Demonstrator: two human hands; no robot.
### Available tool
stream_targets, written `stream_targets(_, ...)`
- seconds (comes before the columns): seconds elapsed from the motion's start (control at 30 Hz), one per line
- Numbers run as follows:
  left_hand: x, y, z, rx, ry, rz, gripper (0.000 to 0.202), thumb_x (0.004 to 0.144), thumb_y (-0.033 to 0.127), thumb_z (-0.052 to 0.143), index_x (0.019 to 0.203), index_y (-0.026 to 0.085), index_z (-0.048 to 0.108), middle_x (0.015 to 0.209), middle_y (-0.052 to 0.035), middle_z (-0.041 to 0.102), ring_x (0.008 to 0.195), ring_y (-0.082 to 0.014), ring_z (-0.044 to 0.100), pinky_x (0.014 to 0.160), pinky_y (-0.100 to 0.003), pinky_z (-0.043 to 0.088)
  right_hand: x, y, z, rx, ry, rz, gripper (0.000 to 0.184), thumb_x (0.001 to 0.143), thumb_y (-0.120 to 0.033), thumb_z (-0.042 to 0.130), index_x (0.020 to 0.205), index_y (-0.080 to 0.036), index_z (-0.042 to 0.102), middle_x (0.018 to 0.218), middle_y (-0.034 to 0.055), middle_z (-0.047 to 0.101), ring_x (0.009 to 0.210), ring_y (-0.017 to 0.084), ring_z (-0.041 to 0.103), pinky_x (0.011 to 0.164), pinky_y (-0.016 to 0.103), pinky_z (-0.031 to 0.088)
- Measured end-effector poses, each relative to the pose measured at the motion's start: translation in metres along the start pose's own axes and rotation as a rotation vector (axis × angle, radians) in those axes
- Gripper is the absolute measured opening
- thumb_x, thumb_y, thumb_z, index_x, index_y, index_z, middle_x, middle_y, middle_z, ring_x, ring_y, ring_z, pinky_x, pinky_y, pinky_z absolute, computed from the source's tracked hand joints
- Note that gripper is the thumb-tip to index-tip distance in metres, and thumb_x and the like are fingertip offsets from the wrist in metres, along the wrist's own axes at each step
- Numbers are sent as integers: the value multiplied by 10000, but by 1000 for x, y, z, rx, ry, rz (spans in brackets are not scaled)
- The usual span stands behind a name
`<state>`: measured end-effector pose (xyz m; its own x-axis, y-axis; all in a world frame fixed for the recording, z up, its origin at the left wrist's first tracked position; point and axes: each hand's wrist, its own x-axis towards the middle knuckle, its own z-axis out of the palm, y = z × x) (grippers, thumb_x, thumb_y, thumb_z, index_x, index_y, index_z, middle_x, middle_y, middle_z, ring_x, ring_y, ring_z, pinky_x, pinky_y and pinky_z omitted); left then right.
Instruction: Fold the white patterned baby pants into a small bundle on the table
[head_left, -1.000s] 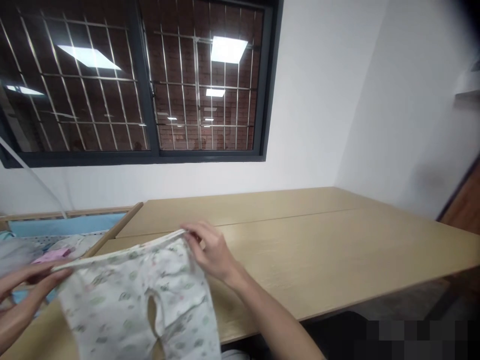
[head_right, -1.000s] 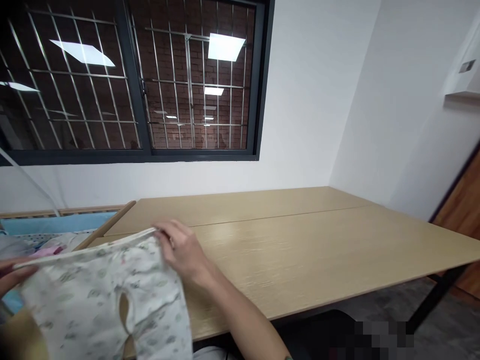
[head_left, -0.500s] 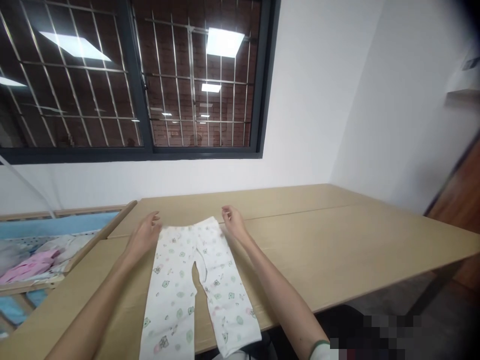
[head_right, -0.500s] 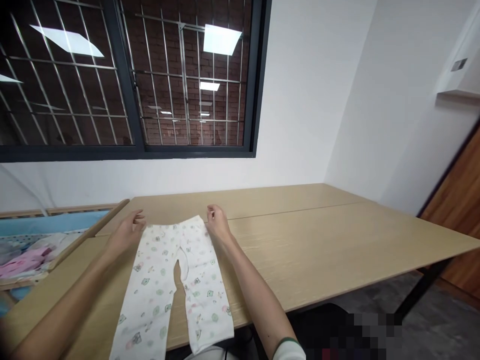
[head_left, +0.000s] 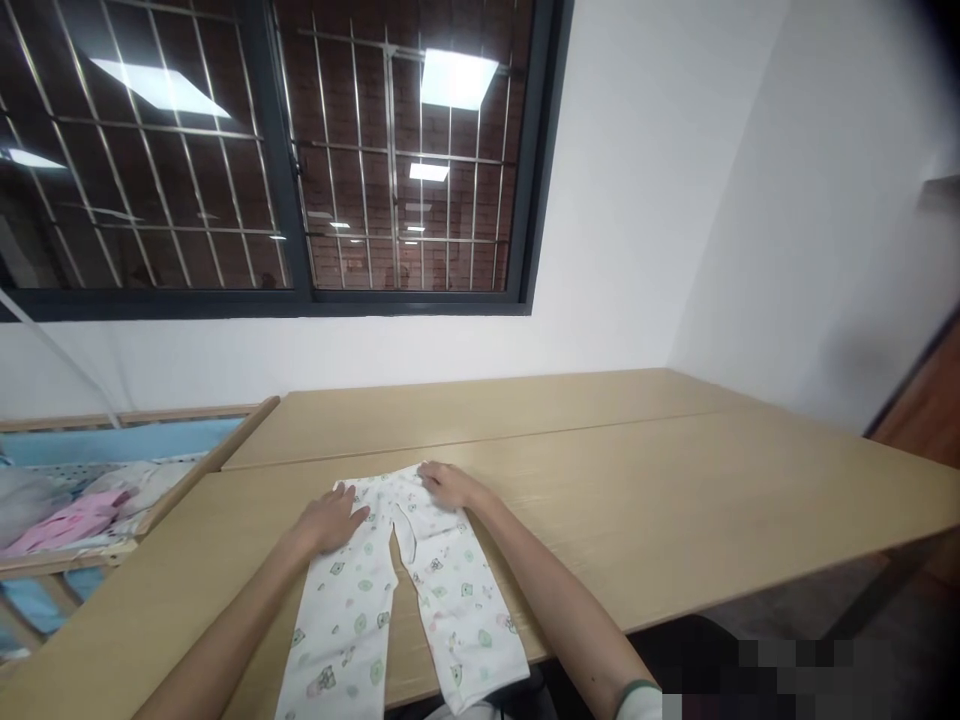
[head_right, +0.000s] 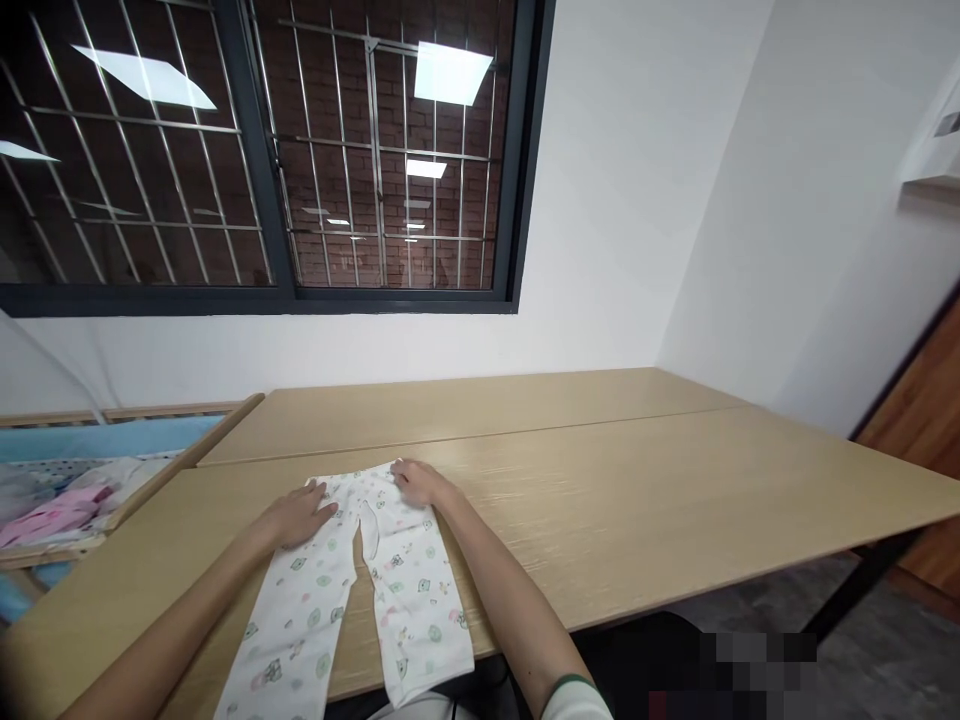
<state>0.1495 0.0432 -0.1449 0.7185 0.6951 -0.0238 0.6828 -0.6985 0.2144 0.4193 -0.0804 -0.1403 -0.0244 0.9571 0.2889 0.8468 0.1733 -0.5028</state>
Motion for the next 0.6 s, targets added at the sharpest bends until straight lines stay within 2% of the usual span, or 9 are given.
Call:
stream_targets(0.13,14,4,4,46,-9,-28,753,922,593,303,1465,94,452,1597,-225,304,1450,-400,345,1128,-559,334,3,13,9,-47,-7,2,275,920,-151,457,1058,-178,693,1458,124,549,1377,276,480,1123,414,389)
stream_targets(0.27,29,10,0,65,-5,-26,714,947,558,278,1482,108,423,1618,-213,258,1463,-396,320,1124,-576,331,8,29,11,1,77,73,350,924,-176,481,1207,-195,686,1497,99,511,1438,272,411,1182,433,330)
stream_targets(0.43,37,18,-10,78,7,-1,674,968,521,279,1446,81,457,1585,-249,314,1445,-398,354,1107,-557,357,16,39,12,80,137,140,371,895,-182,544,1234,-200,695,1469,74,546,1428,256,427,1198,391,306)
stream_targets(0.53,28,33,-20,95,41,49,643,984,468,280,1422,35,466,1559,-271,351,1469,-387,309,1154,-531,298,17,43,9,118,190,185,345,893,-202,555,1202,-211,708,1365,62,640,1326,249,541,1139,375,388)
stream_targets(0.6,13,52,-28,107,79,112,603,996,438,282,1427,55,460,1582,-237,332,1502,-355,238,1201,-502,212,17,47,5,139,252,248,352,918,-216,510,1219,-195,692,1268,73,695,1204,243,626,1074,374,448)
